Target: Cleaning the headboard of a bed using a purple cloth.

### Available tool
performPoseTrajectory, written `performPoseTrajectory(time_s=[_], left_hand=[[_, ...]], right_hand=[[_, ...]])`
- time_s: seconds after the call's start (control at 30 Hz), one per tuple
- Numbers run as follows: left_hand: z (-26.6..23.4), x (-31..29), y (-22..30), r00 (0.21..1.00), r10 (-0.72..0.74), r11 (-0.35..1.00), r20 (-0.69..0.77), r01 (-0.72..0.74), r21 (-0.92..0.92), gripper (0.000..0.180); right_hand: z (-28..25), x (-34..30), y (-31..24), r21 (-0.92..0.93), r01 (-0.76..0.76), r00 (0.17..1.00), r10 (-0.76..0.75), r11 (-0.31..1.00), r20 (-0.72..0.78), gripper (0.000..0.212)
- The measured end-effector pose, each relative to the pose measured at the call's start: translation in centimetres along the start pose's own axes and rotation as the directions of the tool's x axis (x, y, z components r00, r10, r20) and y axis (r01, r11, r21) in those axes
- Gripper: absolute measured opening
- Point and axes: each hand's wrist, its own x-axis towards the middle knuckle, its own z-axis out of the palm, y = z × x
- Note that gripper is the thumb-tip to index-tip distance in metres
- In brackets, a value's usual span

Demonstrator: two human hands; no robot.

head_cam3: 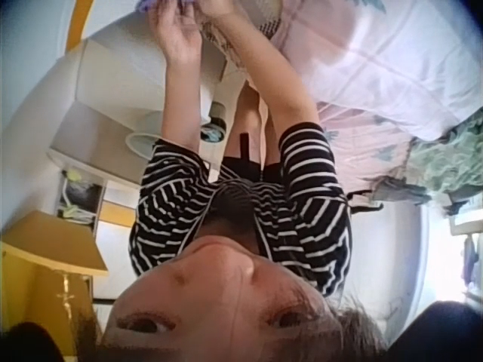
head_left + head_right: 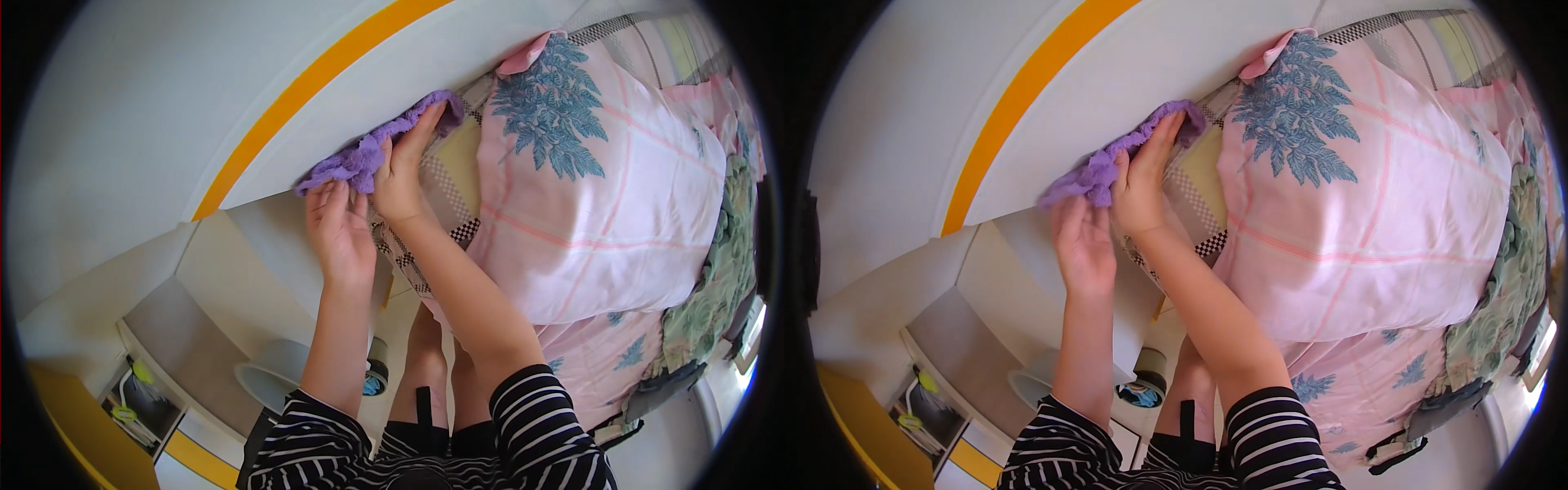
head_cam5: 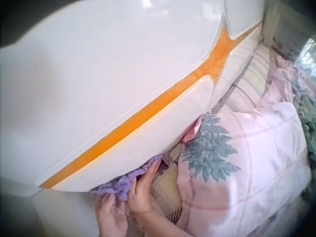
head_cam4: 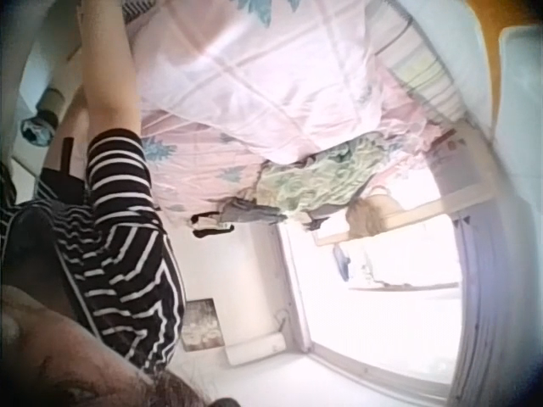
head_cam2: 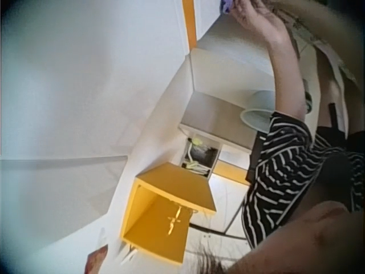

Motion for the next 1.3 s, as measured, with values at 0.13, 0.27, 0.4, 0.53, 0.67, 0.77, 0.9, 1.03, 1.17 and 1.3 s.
performPoseTrajectory(time_s=[0.13,0.27,0.4,0.53,0.67,0.77,0.9,1.03,1.17,1.3], left_hand=[[1.0,0.0,1.2,0.990,-0.139,0.985,-0.037,0.134,-0.112,0.032],[4.9,-1.8,5.3,0.968,-0.060,0.949,0.244,0.131,-0.287,0.036],[6.8,-1.9,3.0,0.950,0.178,0.983,0.255,-0.181,-0.010,0.035],[7.4,-0.8,-0.1,0.961,0.234,0.934,0.148,-0.264,0.241,0.037],[8.0,0.8,-2.6,0.994,0.059,0.932,0.095,-0.089,0.352,0.020],[10.0,0.3,-2.3,0.999,-0.011,0.967,0.045,0.000,0.254,0.021],[11.9,0.1,-1.8,0.995,-0.063,0.977,0.081,0.045,0.209,0.023],[15.9,-0.3,-2.3,0.982,-0.001,0.983,0.191,-0.033,0.179,0.025],[16.6,-0.2,-4.1,0.981,0.118,0.955,0.156,-0.155,0.251,0.020],[16.6,0.1,-5.1,0.980,0.089,0.945,0.176,-0.139,0.298,0.021]], right_hand=[[-0.7,1.0,-3.8,0.082,-0.016,1.000,0.015,0.996,0.012,0.076],[-2.1,5.2,-9.0,0.039,0.412,0.911,-0.412,0.910,-0.015,0.078],[-2.8,6.7,-5.1,-0.167,0.508,0.860,-0.510,0.845,0.038,0.079],[-2.4,6.6,-1.6,0.036,0.172,0.967,-0.161,0.985,-0.196,0.081],[-2.8,6.6,1.0,0.190,-0.097,0.979,0.128,0.977,-0.159,0.076],[-4.0,7.3,1.3,0.153,-0.136,0.978,0.157,0.979,-0.137,0.073],[-7.1,11.4,-0.8,0.067,0.134,0.975,-0.119,0.989,-0.187,0.072],[-10.1,15.5,-1.7,-0.126,0.383,0.901,-0.400,0.915,-0.170,0.077],[-10.2,16.2,-0.4,-0.164,0.372,0.900,-0.399,0.914,-0.176,0.080],[-10.1,15.7,0.4,-0.040,0.200,0.941,-0.203,0.979,-0.270,0.078]])
